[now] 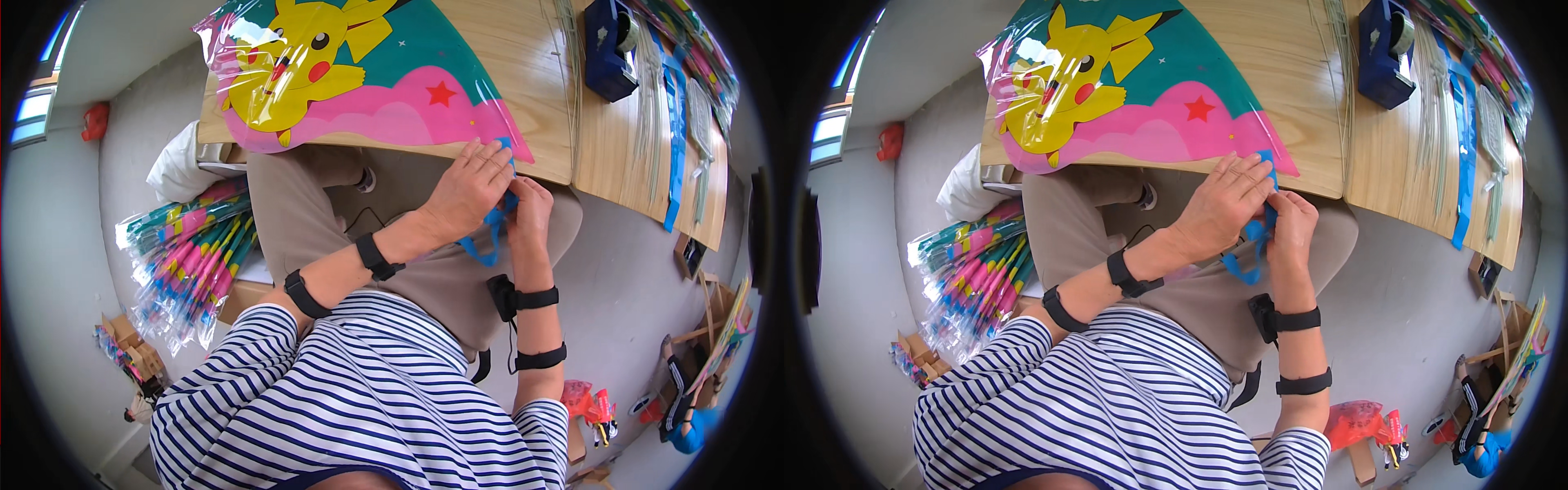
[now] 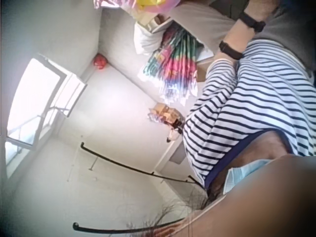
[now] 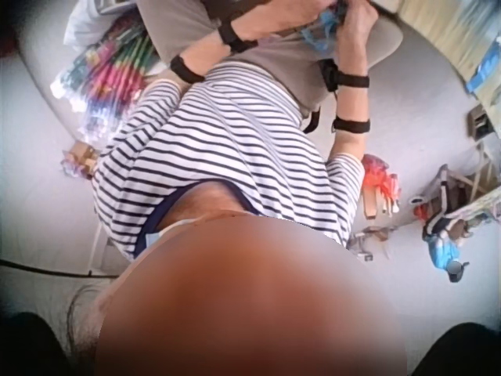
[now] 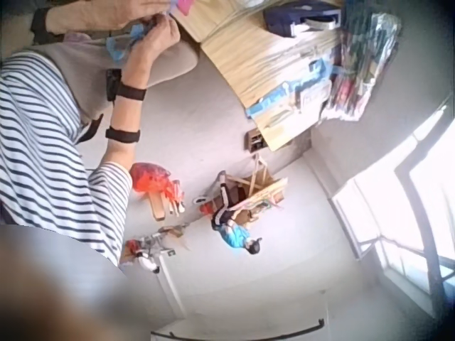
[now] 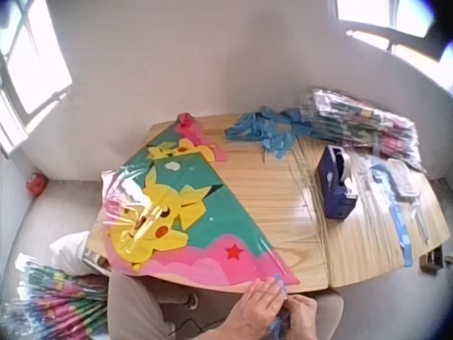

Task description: Taping the edges and plastic components of a character-themed kite.

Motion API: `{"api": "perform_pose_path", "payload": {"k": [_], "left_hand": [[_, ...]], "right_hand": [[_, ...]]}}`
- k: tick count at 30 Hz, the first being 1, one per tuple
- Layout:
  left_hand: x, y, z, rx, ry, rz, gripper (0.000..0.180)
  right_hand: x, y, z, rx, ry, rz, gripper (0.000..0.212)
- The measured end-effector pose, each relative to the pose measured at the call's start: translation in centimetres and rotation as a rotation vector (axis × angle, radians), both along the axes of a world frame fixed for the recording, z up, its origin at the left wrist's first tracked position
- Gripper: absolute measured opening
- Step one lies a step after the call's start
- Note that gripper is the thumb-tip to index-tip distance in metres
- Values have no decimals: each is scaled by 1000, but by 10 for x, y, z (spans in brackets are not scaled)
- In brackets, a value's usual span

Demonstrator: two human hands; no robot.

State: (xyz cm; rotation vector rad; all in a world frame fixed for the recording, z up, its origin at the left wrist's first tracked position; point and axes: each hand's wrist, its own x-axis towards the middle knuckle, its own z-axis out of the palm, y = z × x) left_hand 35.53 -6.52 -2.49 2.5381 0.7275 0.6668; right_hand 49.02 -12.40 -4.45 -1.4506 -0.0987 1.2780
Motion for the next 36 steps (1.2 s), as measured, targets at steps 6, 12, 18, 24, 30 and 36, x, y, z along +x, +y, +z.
{"api": "perform_pose_path", "payload": {"k": [6, 12, 18, 24, 30, 36], "left_hand": [[11, -7, -9, 107, 25, 50, 39], [15, -9, -11, 32, 15, 75, 45], [17, -8, -8, 80, 73, 65, 44], [16, -11, -10, 109, 182, 90, 50], [14, -14, -5, 120, 241, 57, 52], [13, -15, -7, 118, 260, 71, 53]], "right_hand": [[4, 0, -1, -14, -47, 4, 13], [7, 0, 0, 0, -57, -17, 10], [13, -5, 8, -19, -121, 92, 10], [61, 16, 63, -47, -1236, 169, 19], [170, 96, 77, 137, -782, -245, 32], [206, 143, 99, -15, -576, -55, 31]]}}
